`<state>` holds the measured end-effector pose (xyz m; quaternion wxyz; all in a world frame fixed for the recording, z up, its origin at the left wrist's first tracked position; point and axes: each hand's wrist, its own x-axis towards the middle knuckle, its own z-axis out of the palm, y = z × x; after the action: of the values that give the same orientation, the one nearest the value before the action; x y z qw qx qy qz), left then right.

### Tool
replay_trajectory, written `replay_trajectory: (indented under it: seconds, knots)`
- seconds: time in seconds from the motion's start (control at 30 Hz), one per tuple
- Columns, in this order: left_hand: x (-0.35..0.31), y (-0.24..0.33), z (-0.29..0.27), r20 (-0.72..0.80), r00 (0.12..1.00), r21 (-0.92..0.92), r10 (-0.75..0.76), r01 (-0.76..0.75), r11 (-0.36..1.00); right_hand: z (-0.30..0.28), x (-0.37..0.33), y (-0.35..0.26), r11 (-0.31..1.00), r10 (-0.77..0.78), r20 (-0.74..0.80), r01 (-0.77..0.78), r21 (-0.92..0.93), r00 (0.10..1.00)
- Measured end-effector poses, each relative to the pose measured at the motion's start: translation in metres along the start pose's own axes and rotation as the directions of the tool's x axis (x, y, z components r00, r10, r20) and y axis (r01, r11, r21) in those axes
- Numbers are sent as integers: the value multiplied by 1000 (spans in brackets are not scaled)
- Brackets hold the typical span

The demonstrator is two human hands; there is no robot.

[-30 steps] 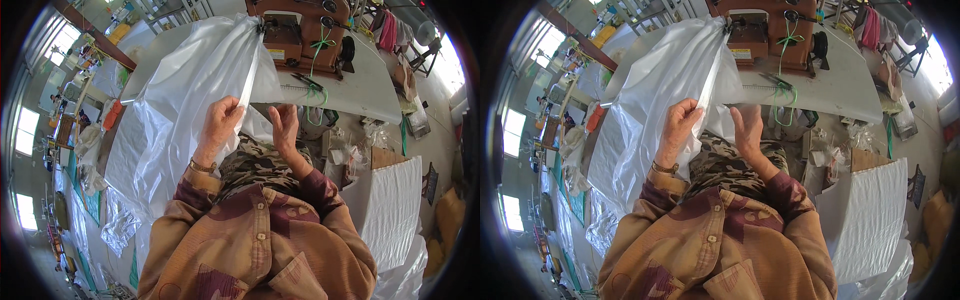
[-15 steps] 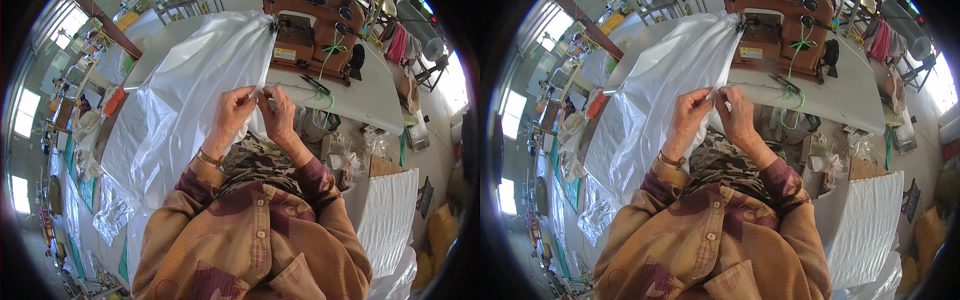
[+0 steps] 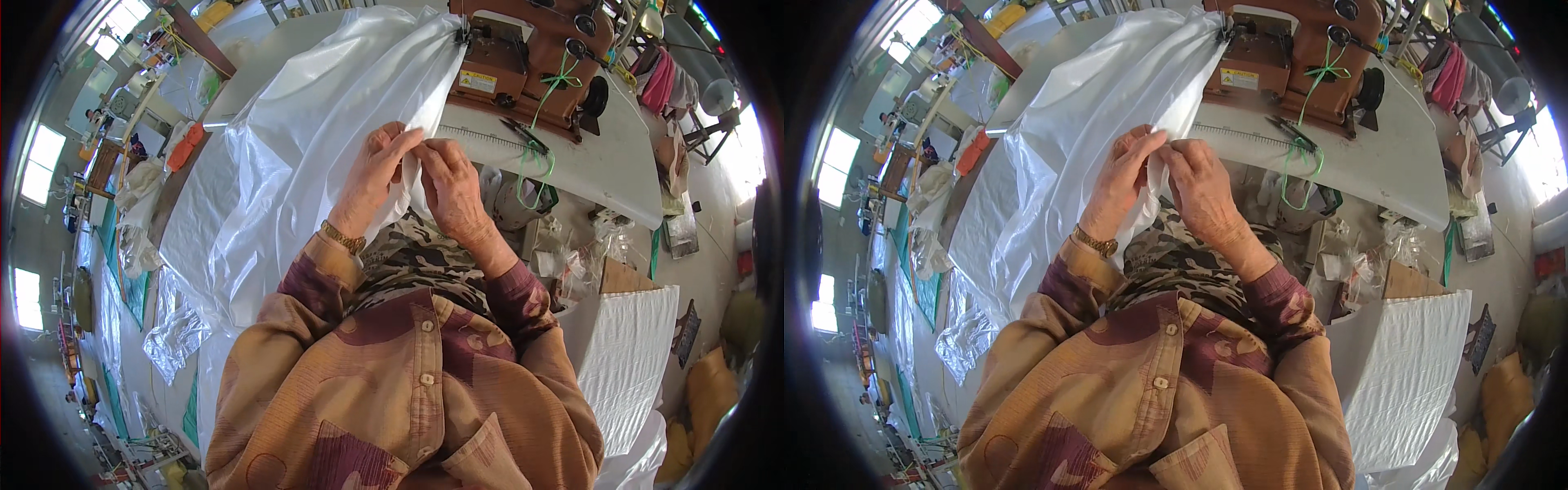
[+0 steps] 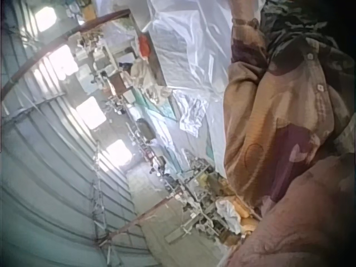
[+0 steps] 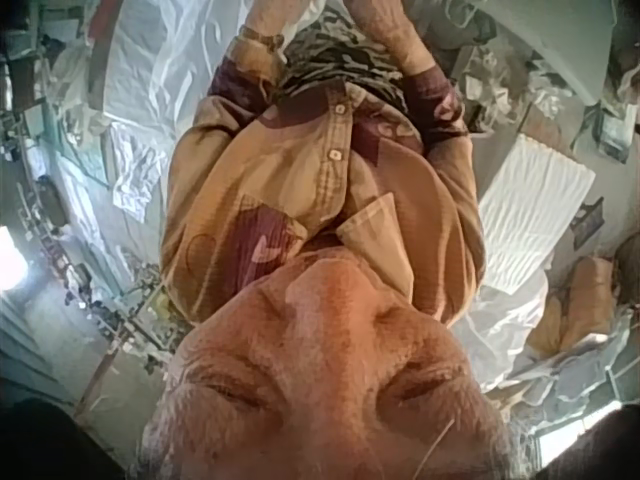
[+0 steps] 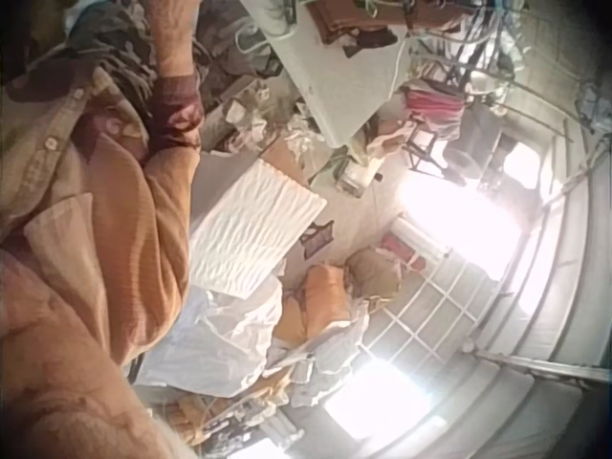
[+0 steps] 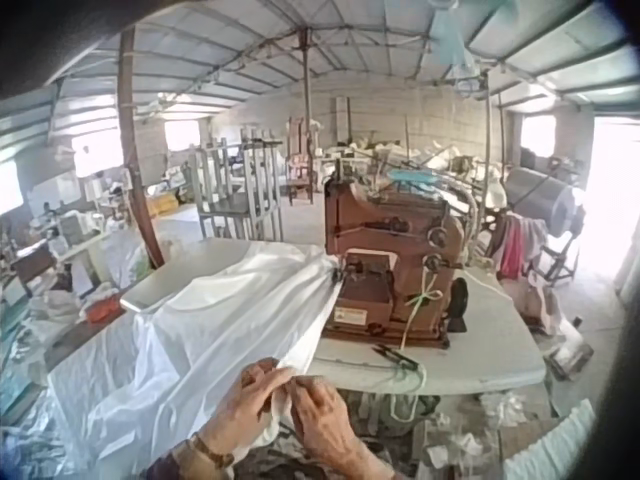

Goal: The person aligns the edges of a large white sack and sews them together using a sewing machine. They repeatedly fold the material, guide it under the needle, and cut the thread after each seam. The person also handles a smaller white plastic bag, folding and sewing its edges in a similar manner.

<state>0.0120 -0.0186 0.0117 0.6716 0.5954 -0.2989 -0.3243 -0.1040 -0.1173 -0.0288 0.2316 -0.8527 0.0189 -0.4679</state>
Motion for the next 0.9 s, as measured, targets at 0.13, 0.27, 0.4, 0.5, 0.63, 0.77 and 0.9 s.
replay_trajectory:
  seconds: [0.13, 0.27, 0.4, 0.5, 0.63, 0.77, 0.9]
  knots:
    - [16, -20, -8, -128, 982, 158, 140, -119, 980, 3, -13, 18, 940, 243, -22, -230, 251, 970]
    - [30, 7, -32, 38, 915, 587, 403, -346, 732, 53, -71, 49, 761, 621, 30, -611, 217, 783]
    - [34, 25, -41, 50, 903, 675, 426, -345, 652, 115, -107, 54, 729, 661, 52, -624, -282, 749]
    - [33, 31, -34, 61, 918, 661, 391, -331, 674, 183, -120, 73, 756, 650, 86, -630, -176, 755]
    - [34, 48, -17, 152, 929, 635, 336, -352, 687, 237, -44, 49, 584, 198, 515, -523, 621, 834]
    - [38, 87, -7, 367, 873, 782, 321, -476, 402, 242, -7, 21, 821, 154, 525, -404, 403, 837]
    - [45, 125, 10, 634, 718, 754, 287, -657, -22, 186, -32, 36, 841, 323, 384, -448, 303, 865]
